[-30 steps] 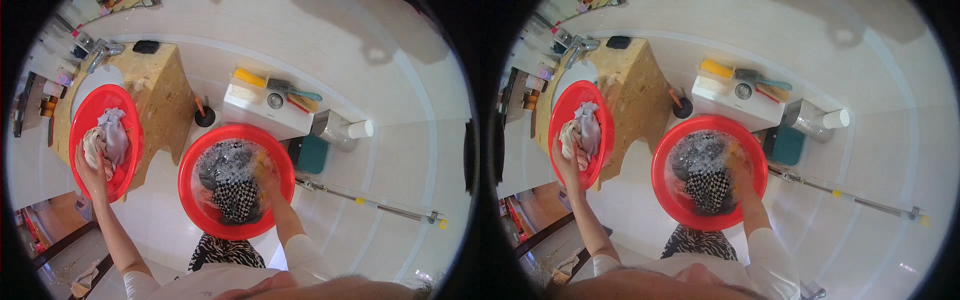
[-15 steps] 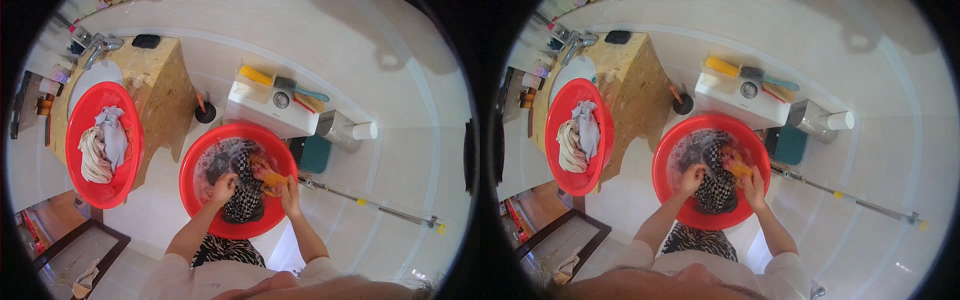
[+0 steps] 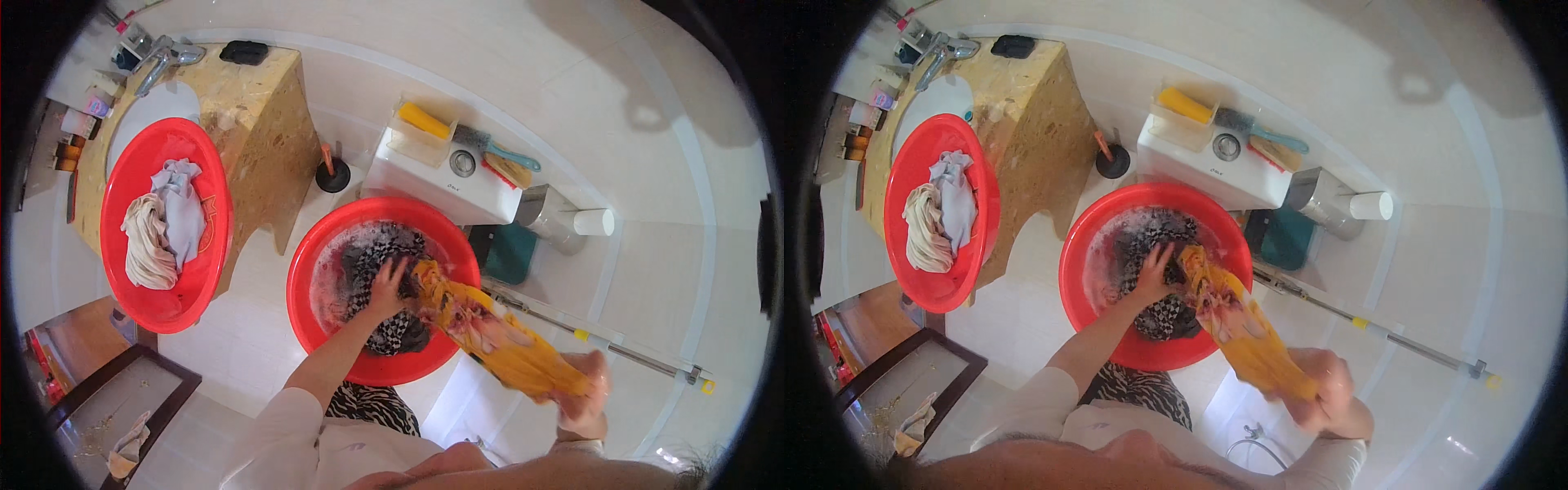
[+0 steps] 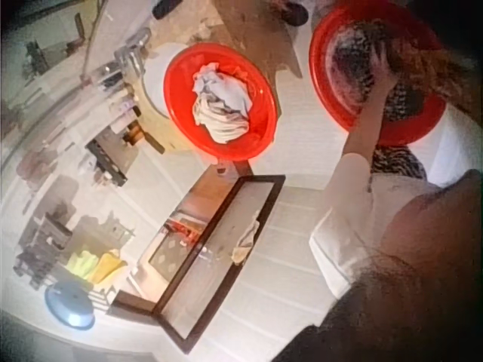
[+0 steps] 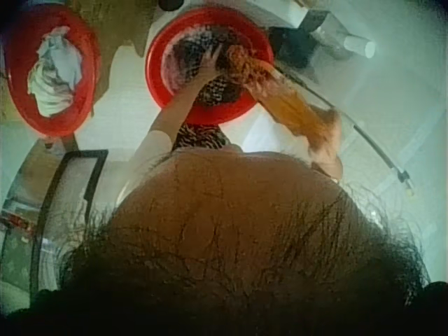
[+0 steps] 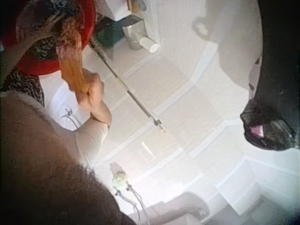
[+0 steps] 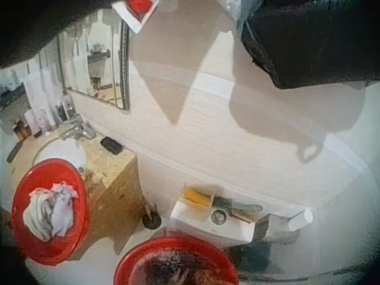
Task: Hand washing clothes in a red plastic basin in a bathroom.
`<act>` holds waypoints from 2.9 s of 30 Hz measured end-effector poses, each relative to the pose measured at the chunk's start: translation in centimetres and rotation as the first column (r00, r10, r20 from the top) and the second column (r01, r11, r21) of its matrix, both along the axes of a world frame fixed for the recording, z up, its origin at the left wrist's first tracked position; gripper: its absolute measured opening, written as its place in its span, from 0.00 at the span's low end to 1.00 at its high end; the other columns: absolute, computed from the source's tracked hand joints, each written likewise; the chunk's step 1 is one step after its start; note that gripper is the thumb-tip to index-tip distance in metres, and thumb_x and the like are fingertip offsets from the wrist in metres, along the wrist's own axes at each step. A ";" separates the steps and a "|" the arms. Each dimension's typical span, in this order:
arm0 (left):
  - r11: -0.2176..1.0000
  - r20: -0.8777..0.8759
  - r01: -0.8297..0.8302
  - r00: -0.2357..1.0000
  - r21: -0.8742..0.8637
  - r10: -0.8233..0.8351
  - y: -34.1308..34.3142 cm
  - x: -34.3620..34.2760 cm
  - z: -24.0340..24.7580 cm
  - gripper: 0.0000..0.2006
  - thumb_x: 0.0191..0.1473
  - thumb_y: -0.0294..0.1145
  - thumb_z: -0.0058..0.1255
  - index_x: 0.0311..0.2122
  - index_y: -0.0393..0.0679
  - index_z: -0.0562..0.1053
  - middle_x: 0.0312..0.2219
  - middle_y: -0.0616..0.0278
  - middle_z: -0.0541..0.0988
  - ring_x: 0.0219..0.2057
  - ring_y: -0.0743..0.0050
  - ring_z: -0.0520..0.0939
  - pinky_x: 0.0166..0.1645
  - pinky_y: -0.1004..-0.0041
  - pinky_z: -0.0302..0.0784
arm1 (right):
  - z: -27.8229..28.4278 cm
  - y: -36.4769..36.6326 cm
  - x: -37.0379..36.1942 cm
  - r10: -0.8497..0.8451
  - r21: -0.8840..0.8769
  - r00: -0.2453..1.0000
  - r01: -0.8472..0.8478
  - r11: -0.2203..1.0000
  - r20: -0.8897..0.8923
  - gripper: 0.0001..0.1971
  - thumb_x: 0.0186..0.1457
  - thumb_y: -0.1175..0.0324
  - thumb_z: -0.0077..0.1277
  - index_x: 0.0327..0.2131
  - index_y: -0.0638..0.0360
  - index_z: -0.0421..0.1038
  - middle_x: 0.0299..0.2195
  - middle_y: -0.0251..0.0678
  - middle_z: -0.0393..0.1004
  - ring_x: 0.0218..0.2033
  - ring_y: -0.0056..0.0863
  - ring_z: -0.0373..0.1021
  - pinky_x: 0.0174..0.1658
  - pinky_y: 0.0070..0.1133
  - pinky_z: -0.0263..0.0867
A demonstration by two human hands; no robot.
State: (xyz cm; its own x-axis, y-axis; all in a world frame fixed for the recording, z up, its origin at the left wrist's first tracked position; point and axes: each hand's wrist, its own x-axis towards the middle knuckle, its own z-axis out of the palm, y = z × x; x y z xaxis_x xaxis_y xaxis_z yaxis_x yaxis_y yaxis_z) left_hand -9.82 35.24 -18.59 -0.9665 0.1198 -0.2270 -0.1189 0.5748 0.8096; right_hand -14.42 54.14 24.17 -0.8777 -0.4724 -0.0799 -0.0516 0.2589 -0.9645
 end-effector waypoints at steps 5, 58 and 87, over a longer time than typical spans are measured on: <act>0.900 0.004 -0.085 0.996 0.427 0.092 -0.4 -1.5 -0.6 0.30 0.37 0.21 0.63 0.50 0.49 0.68 0.56 0.49 0.60 0.58 0.55 0.62 0.55 0.65 0.67 | 5.1 -1.5 0.1 -0.204 -0.136 0.979 0.203 0.970 0.005 0.16 0.50 0.64 0.53 0.35 0.58 0.55 0.24 0.35 0.66 0.16 0.21 0.62 0.16 0.17 0.59; 0.987 0.537 0.104 0.843 -0.119 -0.024 -3.6 -7.0 -10.4 0.29 0.48 0.47 0.55 0.52 0.39 0.65 0.39 0.54 0.76 0.39 0.56 0.78 0.46 0.66 0.72 | -57.6 -10.6 -7.1 0.299 0.894 0.901 0.176 0.413 -0.315 0.25 0.54 0.44 0.38 0.44 0.50 0.69 0.34 0.40 0.76 0.43 0.40 0.70 0.44 0.48 0.61; 0.911 0.374 0.148 0.927 -0.385 0.008 -4.0 0.8 -13.6 0.32 0.46 0.43 0.54 0.58 0.53 0.61 0.59 0.52 0.57 0.57 0.47 0.59 0.54 0.45 0.58 | -51.9 -8.8 4.8 -0.103 0.759 0.962 0.262 0.596 -0.251 0.25 0.47 0.59 0.52 0.50 0.53 0.65 0.51 0.46 0.63 0.53 0.49 0.58 0.58 0.46 0.49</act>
